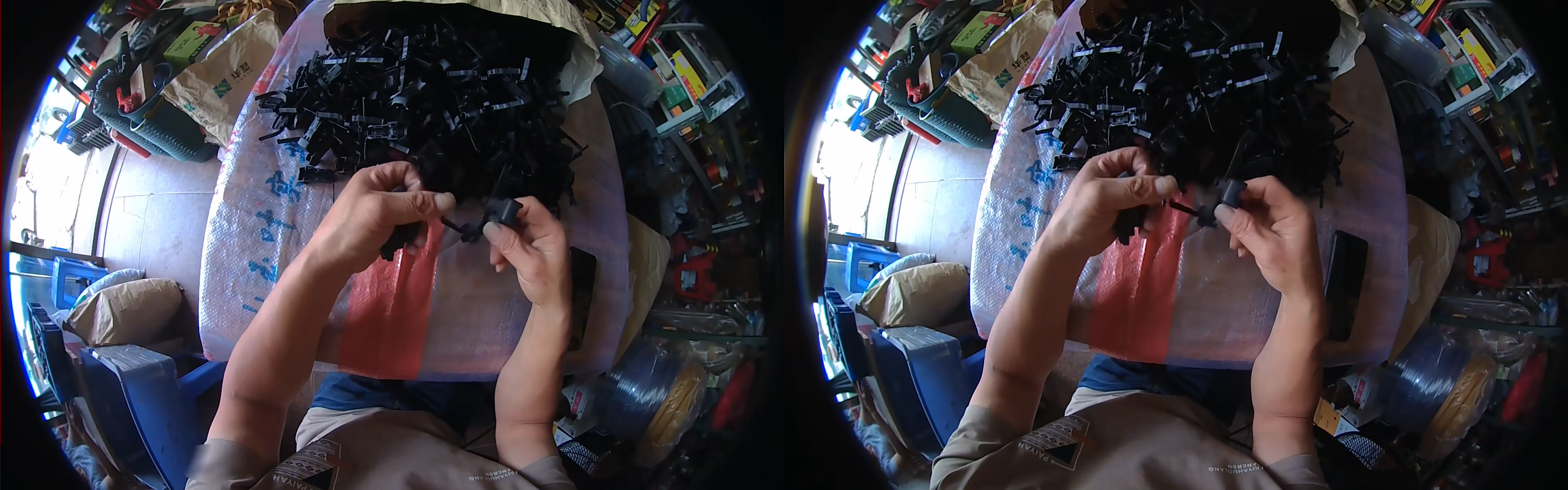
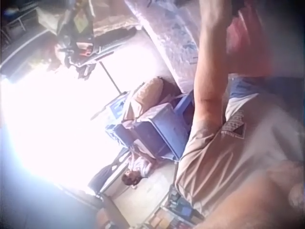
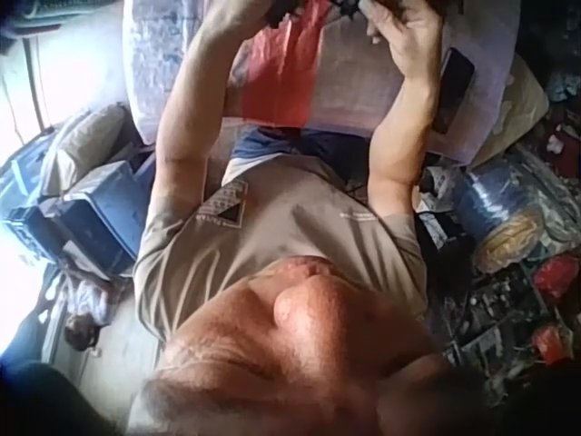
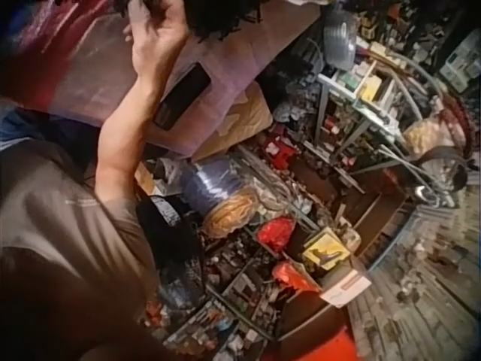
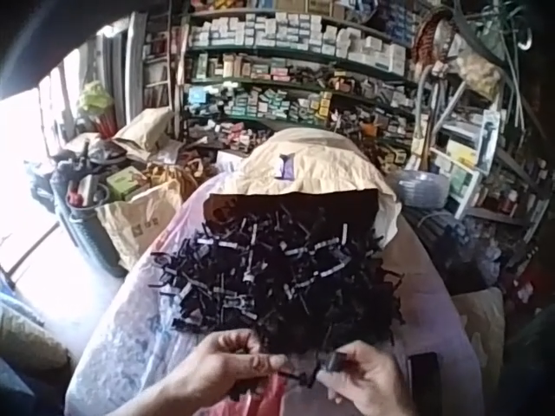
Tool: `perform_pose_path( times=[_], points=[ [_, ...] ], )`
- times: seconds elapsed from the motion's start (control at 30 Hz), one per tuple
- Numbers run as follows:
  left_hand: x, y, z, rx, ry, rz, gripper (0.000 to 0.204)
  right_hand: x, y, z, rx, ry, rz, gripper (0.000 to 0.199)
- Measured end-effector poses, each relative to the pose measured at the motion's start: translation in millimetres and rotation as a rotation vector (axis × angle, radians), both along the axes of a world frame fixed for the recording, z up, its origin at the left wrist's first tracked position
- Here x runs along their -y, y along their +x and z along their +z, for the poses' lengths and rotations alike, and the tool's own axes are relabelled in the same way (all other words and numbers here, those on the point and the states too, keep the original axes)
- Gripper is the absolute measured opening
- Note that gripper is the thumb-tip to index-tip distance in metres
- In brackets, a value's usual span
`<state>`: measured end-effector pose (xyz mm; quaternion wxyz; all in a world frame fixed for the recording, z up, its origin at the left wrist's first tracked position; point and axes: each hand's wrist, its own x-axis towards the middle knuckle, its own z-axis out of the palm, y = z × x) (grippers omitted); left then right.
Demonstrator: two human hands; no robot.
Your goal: Sorting and inspecting small black plastic components on a table.
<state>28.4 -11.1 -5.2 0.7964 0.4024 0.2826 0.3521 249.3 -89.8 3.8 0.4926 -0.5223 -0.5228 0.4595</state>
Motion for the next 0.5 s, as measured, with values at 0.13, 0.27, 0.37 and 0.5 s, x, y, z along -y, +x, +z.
perform_pose_path(
  times=[0.13,0.27,0.37,0.5],
  points=[
    [5,3,19,-0.266,0.158,-0.005,0.014,-2,0,4,0.016,0.039,0.017,0.010],
    [6,-2,21,-0.315,0.175,-0.083,0.020,-4,1,0,-0.305,0.130,-0.102,0.013],
    [6,-1,20,-0.249,0.122,-0.099,0.020,-4,5,-2,-0.298,0.151,-0.071,0.013],
    [3,1,16,-0.248,0.086,0.044,0.017,-7,-5,-10,0.088,0.162,-0.271,0.016]
  ],
)
